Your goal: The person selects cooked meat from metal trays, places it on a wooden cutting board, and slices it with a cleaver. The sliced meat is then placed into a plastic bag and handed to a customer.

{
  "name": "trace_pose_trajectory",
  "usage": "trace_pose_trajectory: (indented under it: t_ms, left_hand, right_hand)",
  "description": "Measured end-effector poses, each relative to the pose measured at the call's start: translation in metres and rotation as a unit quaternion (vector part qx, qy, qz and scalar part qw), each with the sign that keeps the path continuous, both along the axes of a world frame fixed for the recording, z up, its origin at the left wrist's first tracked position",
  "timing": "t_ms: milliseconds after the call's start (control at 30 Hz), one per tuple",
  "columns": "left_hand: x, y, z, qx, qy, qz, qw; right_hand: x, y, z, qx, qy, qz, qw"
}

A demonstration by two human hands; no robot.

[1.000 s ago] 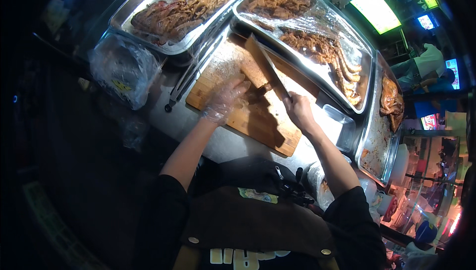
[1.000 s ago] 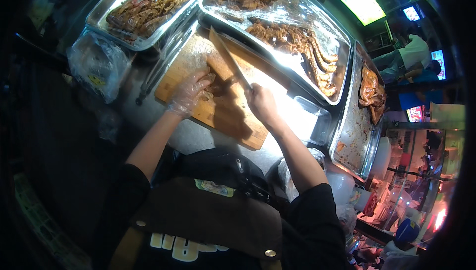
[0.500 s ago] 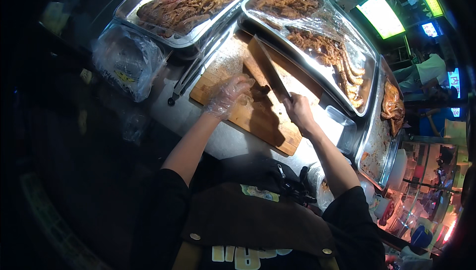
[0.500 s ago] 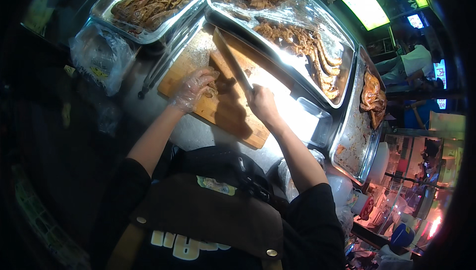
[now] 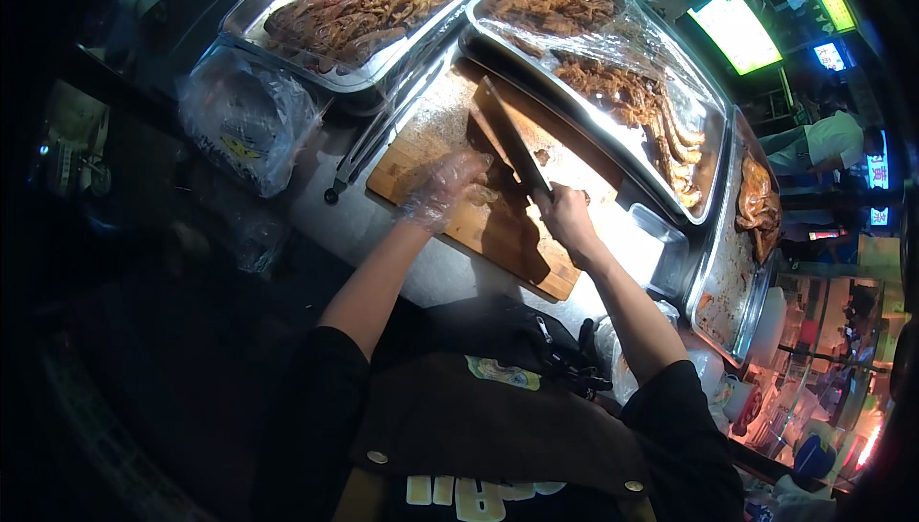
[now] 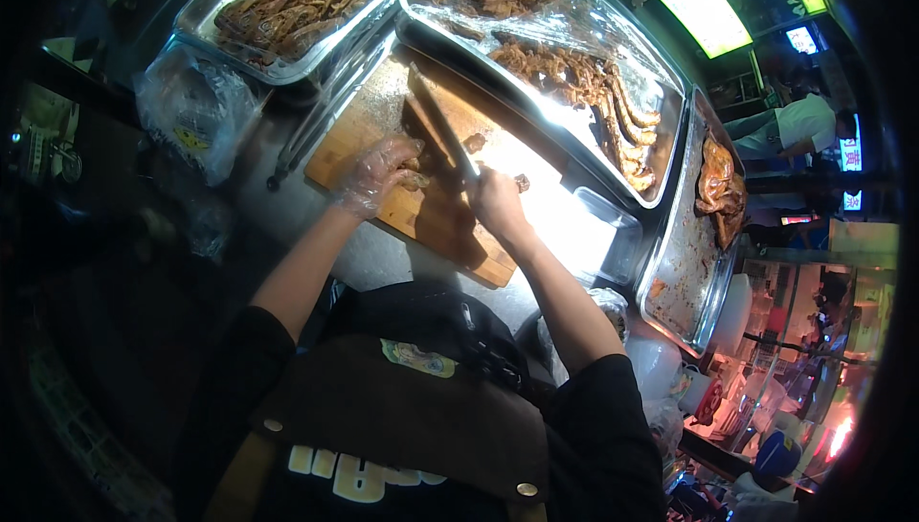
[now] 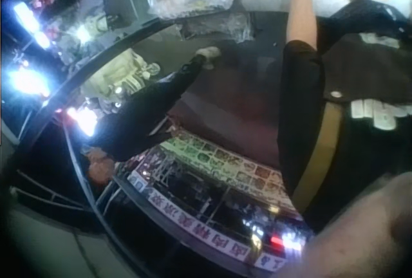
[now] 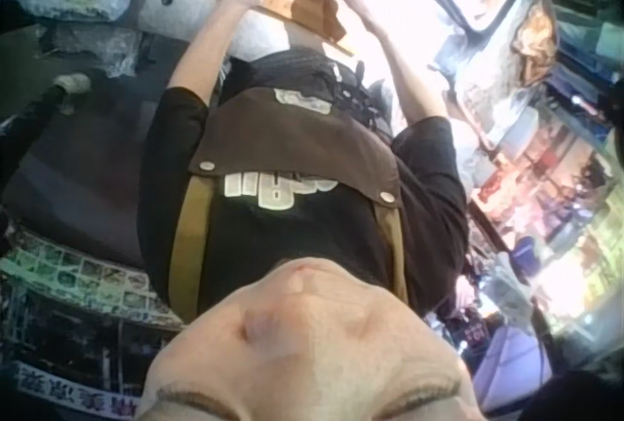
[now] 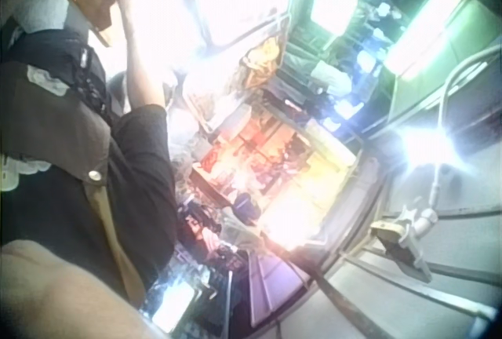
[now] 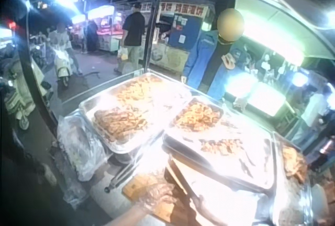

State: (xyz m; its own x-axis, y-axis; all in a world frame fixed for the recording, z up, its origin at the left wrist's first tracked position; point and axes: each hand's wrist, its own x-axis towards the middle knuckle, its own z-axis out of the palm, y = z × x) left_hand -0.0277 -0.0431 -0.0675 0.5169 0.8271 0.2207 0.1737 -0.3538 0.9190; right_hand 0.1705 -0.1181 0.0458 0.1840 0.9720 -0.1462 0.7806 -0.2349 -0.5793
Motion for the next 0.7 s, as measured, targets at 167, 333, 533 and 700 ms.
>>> trace_pose_trajectory:
  t_ms: [167, 333, 533, 700]
  left_hand:
    - [0.002, 0.0, 0.005, -0.106, 0.053, 0.024, 0.993]
    - [-0.001, 0.002, 0.014, 0.206, 0.074, 0.064, 0.974]
    - [0.0, 0.009, 0.032, 0.157, 0.124, 0.061, 0.978]
    - [-0.002, 0.013, 0.017, 0.176, 0.126, 0.065, 0.974]
  right_hand:
    - [-0.007, 0.002, 0.037, 0.094, 0.066, -0.024, 0.993]
    - [-0.025, 0.015, 0.005, -0.153, -0.057, -0.023, 0.986]
    - [-0.016, 0.013, 0.001, -0.089, -0.012, 0.014, 0.996]
    - [-0.022, 0.014, -0.002, -0.037, -0.031, 0.007, 0.999]
